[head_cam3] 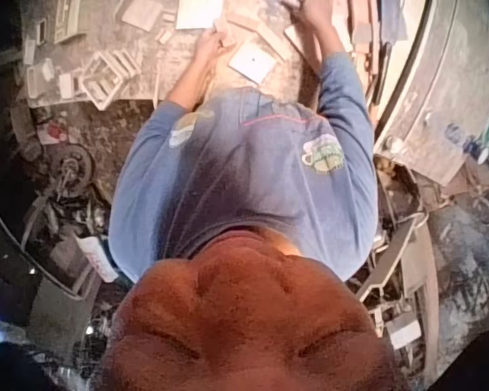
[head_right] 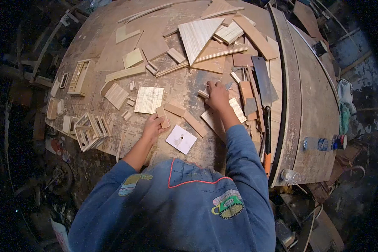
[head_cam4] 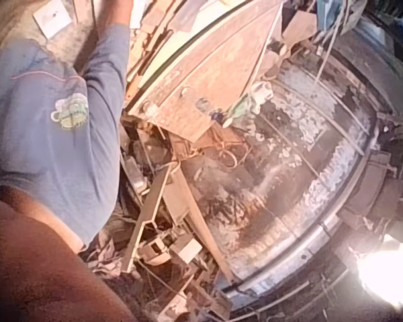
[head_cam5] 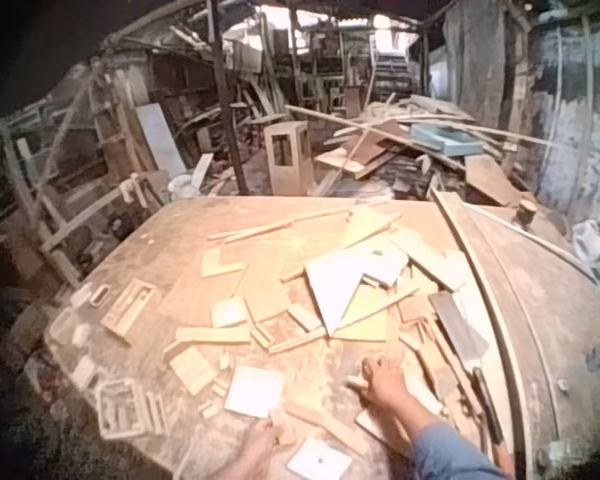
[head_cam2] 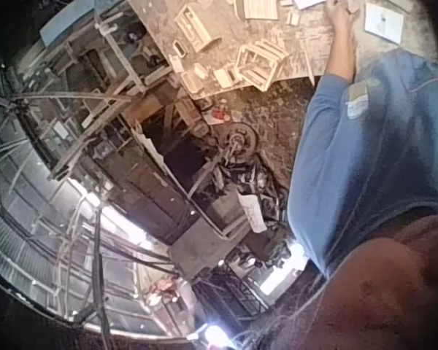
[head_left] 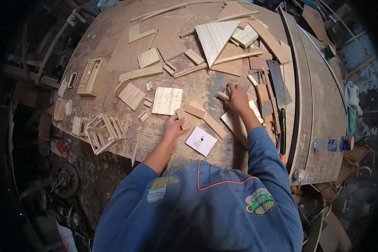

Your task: Sawing and sanding small wooden blocks on a workbench.

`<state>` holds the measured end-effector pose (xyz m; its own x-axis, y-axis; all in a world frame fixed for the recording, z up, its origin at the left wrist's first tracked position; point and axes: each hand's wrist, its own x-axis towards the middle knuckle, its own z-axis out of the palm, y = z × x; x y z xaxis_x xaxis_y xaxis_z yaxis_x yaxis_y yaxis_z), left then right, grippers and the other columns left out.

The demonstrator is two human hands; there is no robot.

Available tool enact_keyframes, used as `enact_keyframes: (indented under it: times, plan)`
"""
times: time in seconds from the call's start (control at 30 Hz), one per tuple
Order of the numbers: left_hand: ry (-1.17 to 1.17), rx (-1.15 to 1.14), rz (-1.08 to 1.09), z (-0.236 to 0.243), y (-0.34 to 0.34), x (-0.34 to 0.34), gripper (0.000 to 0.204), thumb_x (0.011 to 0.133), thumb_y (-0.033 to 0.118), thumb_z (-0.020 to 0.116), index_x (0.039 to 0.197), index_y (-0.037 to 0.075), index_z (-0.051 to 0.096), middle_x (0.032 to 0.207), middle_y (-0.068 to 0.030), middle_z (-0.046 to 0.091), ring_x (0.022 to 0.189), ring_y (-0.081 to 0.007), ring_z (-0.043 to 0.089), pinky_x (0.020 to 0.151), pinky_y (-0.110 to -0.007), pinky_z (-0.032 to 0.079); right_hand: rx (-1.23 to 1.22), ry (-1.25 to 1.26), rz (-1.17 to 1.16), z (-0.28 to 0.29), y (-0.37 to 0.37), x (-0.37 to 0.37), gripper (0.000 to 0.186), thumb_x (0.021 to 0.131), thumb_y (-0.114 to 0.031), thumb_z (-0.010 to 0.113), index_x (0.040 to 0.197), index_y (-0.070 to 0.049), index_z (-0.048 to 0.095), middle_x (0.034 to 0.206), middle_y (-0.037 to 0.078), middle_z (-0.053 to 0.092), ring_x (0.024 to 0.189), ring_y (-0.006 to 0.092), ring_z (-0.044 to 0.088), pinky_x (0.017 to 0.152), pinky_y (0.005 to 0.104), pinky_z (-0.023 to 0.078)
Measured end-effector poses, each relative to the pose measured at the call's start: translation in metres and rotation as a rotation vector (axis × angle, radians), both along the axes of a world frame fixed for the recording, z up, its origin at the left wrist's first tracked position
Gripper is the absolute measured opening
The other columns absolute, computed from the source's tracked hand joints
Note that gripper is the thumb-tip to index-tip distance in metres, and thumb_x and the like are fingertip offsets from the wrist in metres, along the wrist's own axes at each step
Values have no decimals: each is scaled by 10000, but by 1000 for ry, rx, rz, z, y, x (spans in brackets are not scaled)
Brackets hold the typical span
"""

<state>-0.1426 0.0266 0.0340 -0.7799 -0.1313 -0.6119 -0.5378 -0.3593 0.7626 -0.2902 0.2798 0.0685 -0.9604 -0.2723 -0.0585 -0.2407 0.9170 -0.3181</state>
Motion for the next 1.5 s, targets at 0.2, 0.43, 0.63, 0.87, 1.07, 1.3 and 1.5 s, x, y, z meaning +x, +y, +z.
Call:
enact_keyframes:
  times: [0.2, 0.43, 0.63, 0.87, 1.07, 1.3, 1.5]
  plan:
    - [20, -14, 13, -6, 2, 1, 272, 919, 97, 551, 1181, 34, 519, 982, -99, 655, 849, -180, 671, 710, -316, 573, -249, -176, 235, 12, -68, 54, 488, 667, -201, 765, 1082, -64, 546, 989, 171, 620, 912, 376, 616, 800, 445, 511]
    - [199, -152, -61, -20, 0, 28, 301, 900, 43, 547, 1196, 9, 510, 1001, -96, 658, 835, -158, 664, 712, -294, 560, -100, 106, 238, -18, -101, 86, 348, 702, -106, 658, 1026, -82, 534, 880, 159, 598, 859, 361, 619, 710, 444, 514]
    - [588, -300, -647, 1, 22, 49, 263, 904, 80, 555, 1155, 2, 556, 1002, -84, 652, 912, -171, 642, 796, -305, 524, -362, -84, -63, 3, -39, 87, 619, 607, -231, 783, 1151, -78, 530, 920, 205, 661, 838, 386, 649, 714, 428, 527]
    - [919, -969, -1288, 26, 59, 55, 330, 846, 210, 628, 1162, 117, 612, 1316, -159, 550, 1377, -278, 348, 1115, -624, 144, -490, -451, -87, 7, 60, 170, 621, 584, -198, 814, 1131, -68, 551, 879, 170, 671, 794, 301, 661, 722, 357, 514]
    - [734, -1274, -952, 29, 32, 46, 302, 814, 212, 662, 1095, 105, 635, 1147, -107, 641, 1311, -297, 426, 1077, -598, 248, -503, -109, -129, -16, 27, 210, 624, 635, -212, 814, 1178, -60, 547, 1039, 186, 637, 998, 339, 622, 855, 393, 494]
    - [618, -1075, -746, 34, 40, 42, 246, 782, 208, 692, 946, 30, 651, 949, -189, 657, 832, -349, 635, 741, -417, 493, -624, -116, -202, -47, 37, 216, 608, 742, -235, 701, 1284, -15, 535, 1151, 229, 626, 1048, 344, 622, 911, 378, 480]
    - [572, -905, -665, 5, 43, 58, 254, 758, 216, 710, 874, 6, 629, 713, -163, 631, 677, -332, 626, 627, -390, 494, -598, -213, -279, -29, 43, 234, 674, 659, -175, 751, 1285, -29, 548, 1150, 219, 640, 1034, 335, 642, 908, 367, 491]
